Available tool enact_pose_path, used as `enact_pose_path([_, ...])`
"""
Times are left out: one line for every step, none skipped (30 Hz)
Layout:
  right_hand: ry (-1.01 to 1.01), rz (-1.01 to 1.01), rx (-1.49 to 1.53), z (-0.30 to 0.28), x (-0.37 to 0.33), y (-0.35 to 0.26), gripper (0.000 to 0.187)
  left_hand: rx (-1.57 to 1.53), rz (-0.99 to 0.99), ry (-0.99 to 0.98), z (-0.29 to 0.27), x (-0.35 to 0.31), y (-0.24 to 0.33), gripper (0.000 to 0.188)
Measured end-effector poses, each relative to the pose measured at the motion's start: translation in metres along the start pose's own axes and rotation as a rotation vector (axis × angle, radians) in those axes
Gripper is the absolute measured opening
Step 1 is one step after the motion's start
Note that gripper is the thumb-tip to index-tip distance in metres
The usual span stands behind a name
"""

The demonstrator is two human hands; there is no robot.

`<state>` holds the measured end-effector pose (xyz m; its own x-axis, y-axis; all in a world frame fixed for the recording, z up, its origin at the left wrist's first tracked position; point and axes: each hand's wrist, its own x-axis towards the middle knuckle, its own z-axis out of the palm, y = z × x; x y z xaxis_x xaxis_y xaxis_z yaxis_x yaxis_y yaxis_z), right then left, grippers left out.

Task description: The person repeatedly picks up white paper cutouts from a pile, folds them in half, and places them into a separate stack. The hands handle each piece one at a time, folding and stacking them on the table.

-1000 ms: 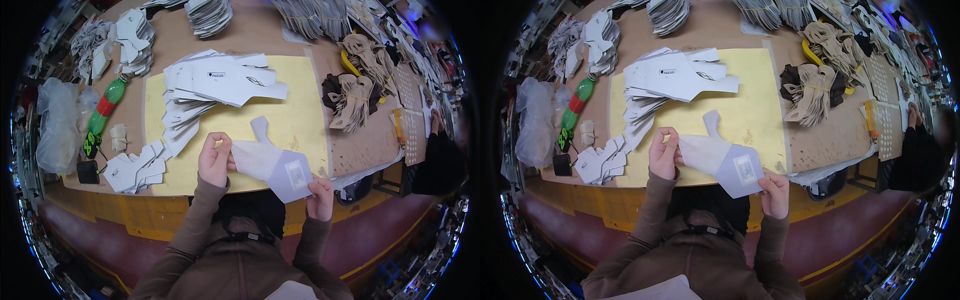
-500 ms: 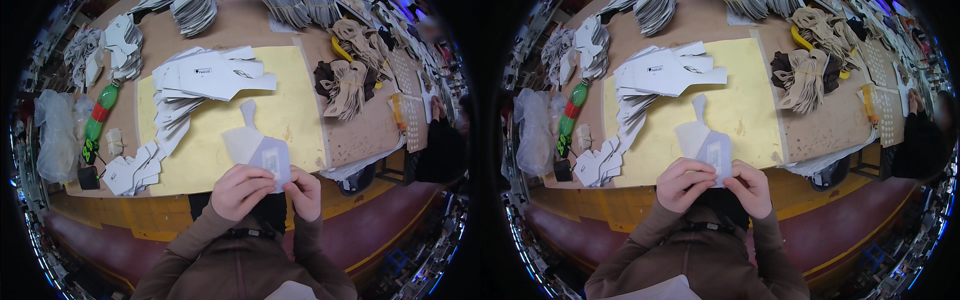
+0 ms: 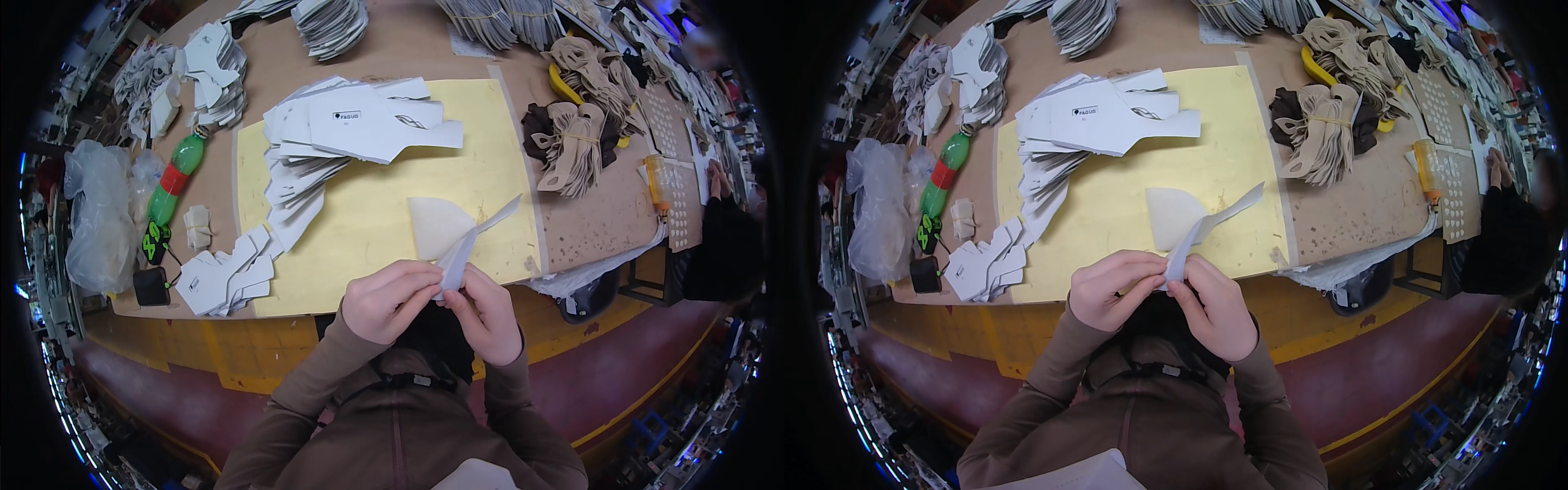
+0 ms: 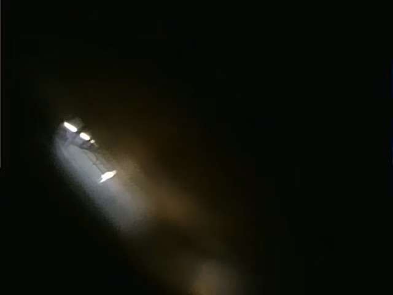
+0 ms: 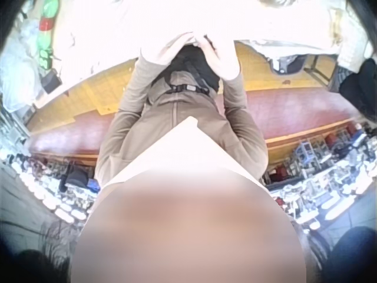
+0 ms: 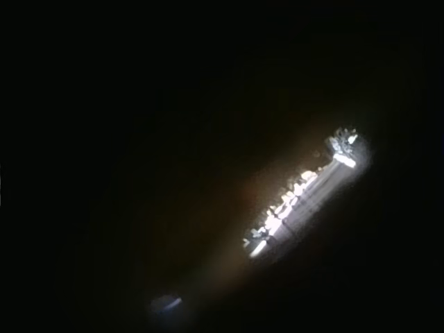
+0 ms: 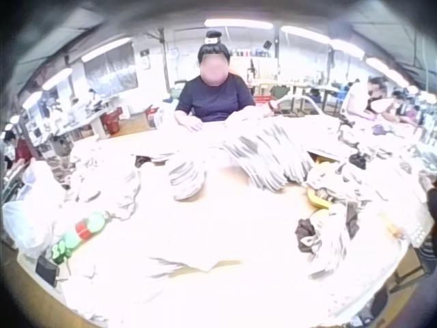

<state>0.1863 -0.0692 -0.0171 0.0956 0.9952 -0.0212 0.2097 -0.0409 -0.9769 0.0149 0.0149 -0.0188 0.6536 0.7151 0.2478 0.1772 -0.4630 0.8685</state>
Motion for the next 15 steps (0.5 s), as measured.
enact_pose_path([-0.005, 0.016, -0.008, 0.001, 0.0, -0.001, 0.008, 0.001, -0.003, 0.001, -0.001, -0.001, -0.001, 0.017])
enact_pose_path([-0.01, 0.032, -0.008, 0.001, 0.0, -0.001, 0.007, 0.016, -0.006, 0.0, -0.001, -0.003, -0.001, 0.017])
enact_pose_path([-0.011, 0.014, -0.038, 0.002, 0.0, -0.002, 0.007, 0.032, -0.009, -0.001, -0.002, -0.004, -0.002, 0.016])
enact_pose_path([-0.011, -0.007, -0.059, 0.004, 0.001, -0.002, 0.006, 0.048, -0.011, -0.002, -0.002, -0.005, -0.002, 0.016])
enact_pose_path([-0.006, -0.019, -0.068, 0.005, 0.002, -0.001, 0.006, 0.099, 0.002, -0.004, -0.002, -0.006, -0.002, 0.016])
enact_pose_path([0.006, -0.042, -0.107, 0.008, 0.003, -0.001, 0.006, 0.149, 0.014, -0.007, -0.002, -0.006, -0.002, 0.015])
enact_pose_path([0.025, -0.057, -0.135, 0.011, 0.004, -0.001, 0.005, 0.195, 0.022, -0.004, -0.001, -0.006, -0.002, 0.015])
enact_pose_path([0.044, -0.072, -0.162, 0.014, 0.005, 0.0, 0.005, 0.253, 0.042, -0.005, 0.0, -0.006, -0.001, 0.015])
enact_pose_path([0.054, -0.078, -0.182, 0.016, 0.005, 0.0, 0.005, 0.307, 0.057, 0.002, 0.001, -0.007, -0.001, 0.015])
enact_pose_path([0.064, -0.084, -0.203, 0.018, 0.005, 0.001, 0.005, 0.361, 0.076, 0.002, 0.002, -0.007, -0.001, 0.016])
enact_pose_path([0.074, -0.087, -0.215, 0.02, 0.005, 0.002, 0.005, 0.379, 0.08, 0.007, 0.001, -0.007, -0.001, 0.015])
enact_pose_path([0.066, -0.096, -0.227, 0.02, 0.005, 0.002, 0.005, 0.397, 0.087, 0.005, 0.001, -0.007, -0.001, 0.015])
enact_pose_path([0.057, -0.1, -0.231, 0.021, 0.005, 0.003, 0.004, 0.414, 0.095, 0.002, 0.0, -0.008, -0.001, 0.015])
enact_pose_path([0.05, -0.086, -0.226, 0.021, 0.004, 0.003, 0.004, 0.408, 0.096, -0.003, -0.001, -0.009, -0.002, 0.015])
enact_pose_path([0.053, -0.107, -0.218, 0.022, 0.005, 0.003, 0.005, 0.402, 0.097, -0.008, -0.002, -0.009, -0.003, 0.015])
